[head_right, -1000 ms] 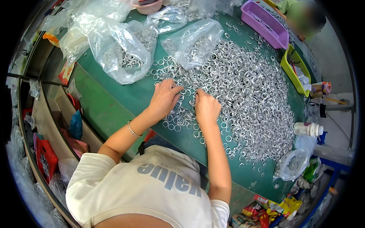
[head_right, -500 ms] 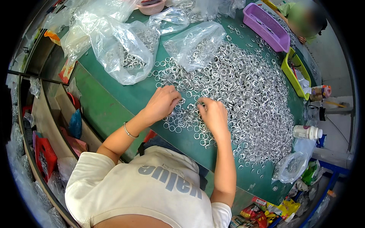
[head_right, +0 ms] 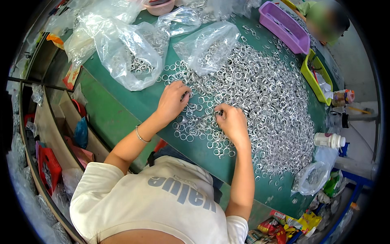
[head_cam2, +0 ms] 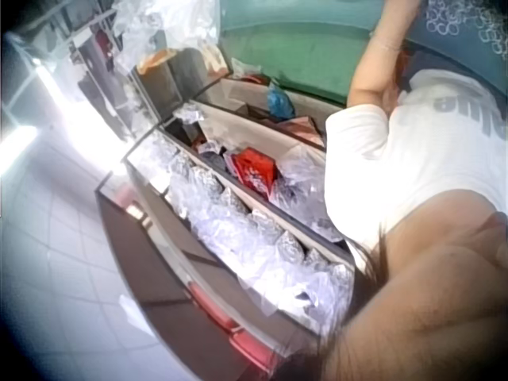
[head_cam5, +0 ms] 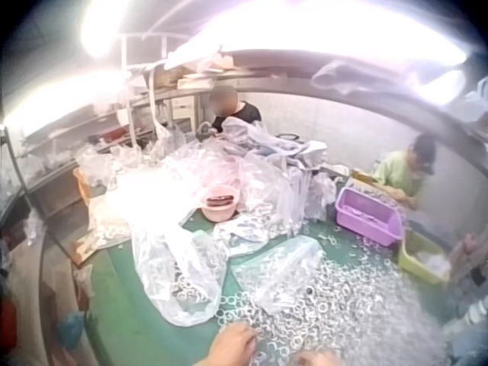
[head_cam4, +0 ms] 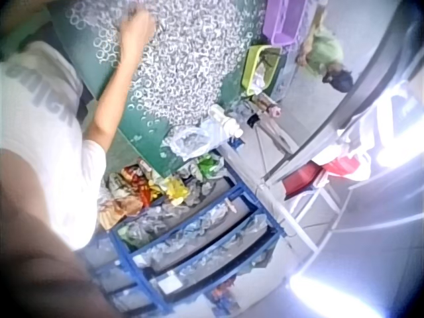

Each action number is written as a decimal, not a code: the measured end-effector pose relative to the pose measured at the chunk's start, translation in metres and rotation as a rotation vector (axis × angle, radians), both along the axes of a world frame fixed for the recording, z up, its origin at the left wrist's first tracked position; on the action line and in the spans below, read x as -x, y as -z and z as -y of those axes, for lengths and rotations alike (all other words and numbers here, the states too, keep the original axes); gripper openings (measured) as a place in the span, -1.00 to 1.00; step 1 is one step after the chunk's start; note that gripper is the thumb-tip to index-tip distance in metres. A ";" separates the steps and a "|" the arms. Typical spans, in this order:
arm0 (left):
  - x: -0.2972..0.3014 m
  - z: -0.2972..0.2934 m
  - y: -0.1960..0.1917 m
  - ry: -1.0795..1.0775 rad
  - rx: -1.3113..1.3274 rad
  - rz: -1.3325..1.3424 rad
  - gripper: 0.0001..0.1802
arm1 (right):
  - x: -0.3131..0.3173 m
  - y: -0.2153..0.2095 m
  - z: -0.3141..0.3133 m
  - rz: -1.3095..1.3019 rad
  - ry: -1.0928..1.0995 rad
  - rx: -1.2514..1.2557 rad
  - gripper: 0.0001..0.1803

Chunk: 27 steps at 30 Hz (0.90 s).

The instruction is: The person sorts through a pile of small metal rings by hand on a workbench, picking them up individually and placing them into plastic bags and onto separate sections of the table.

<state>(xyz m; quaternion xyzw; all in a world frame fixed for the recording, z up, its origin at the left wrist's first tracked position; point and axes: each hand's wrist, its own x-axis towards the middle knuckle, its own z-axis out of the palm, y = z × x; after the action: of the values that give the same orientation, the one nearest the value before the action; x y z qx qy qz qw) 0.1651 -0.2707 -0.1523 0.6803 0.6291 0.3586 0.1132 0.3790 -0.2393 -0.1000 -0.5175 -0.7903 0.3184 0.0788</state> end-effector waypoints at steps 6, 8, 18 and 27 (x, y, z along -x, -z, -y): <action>0.009 0.003 -0.015 0.033 0.204 0.592 -0.86 | 0.033 0.017 -0.003 0.320 0.158 -0.465 -0.79; 0.013 0.007 -0.018 0.084 0.410 0.941 -0.85 | 0.036 0.024 -0.002 0.334 0.130 -0.476 -0.82; 0.016 0.022 -0.023 0.288 0.672 1.467 -0.83 | 0.019 0.013 0.021 -1.268 0.531 0.531 -0.68; 0.011 0.032 -0.027 0.333 0.666 1.434 -0.80 | 0.014 0.017 0.033 -1.666 0.741 1.054 -0.77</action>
<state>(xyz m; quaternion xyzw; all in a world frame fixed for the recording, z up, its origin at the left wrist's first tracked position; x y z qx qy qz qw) 0.1546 -0.3023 -0.1258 0.3000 0.3677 0.4798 0.7380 0.3646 -0.2719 -0.1171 -0.3129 -0.0402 0.8330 0.4546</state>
